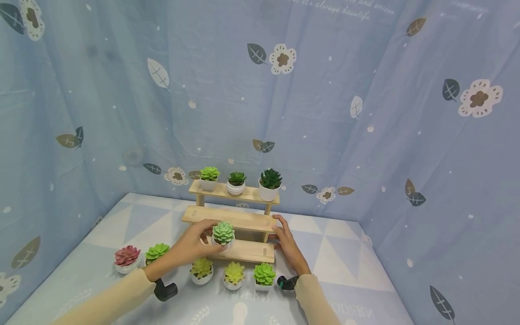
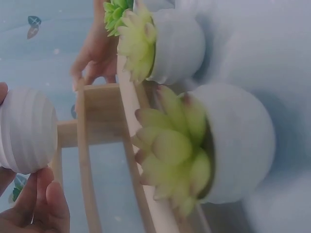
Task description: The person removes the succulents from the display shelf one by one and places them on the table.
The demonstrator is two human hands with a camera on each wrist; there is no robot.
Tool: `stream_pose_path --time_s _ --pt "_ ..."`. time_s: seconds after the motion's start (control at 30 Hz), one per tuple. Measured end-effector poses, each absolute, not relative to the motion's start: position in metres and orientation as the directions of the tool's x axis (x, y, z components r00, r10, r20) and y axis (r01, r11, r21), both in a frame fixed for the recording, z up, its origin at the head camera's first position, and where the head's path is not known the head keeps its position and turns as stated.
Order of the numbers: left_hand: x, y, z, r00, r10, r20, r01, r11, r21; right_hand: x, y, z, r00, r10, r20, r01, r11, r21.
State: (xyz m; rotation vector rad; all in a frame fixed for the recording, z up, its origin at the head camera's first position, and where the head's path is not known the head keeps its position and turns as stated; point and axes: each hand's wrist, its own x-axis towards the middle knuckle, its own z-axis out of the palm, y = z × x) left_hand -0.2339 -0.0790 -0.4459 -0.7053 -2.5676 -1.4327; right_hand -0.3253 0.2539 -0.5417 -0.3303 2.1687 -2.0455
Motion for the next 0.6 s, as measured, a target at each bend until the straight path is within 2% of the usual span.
stream_pose_path --time_s 0.6 --pt "-0.212 -0.115 -0.463 -0.905 0.321 0.278 0.402 0.436 0.805 -0.323 0.253 -0.538 -0.963 -0.262 0.059 -0.077 0.056 -0.995"
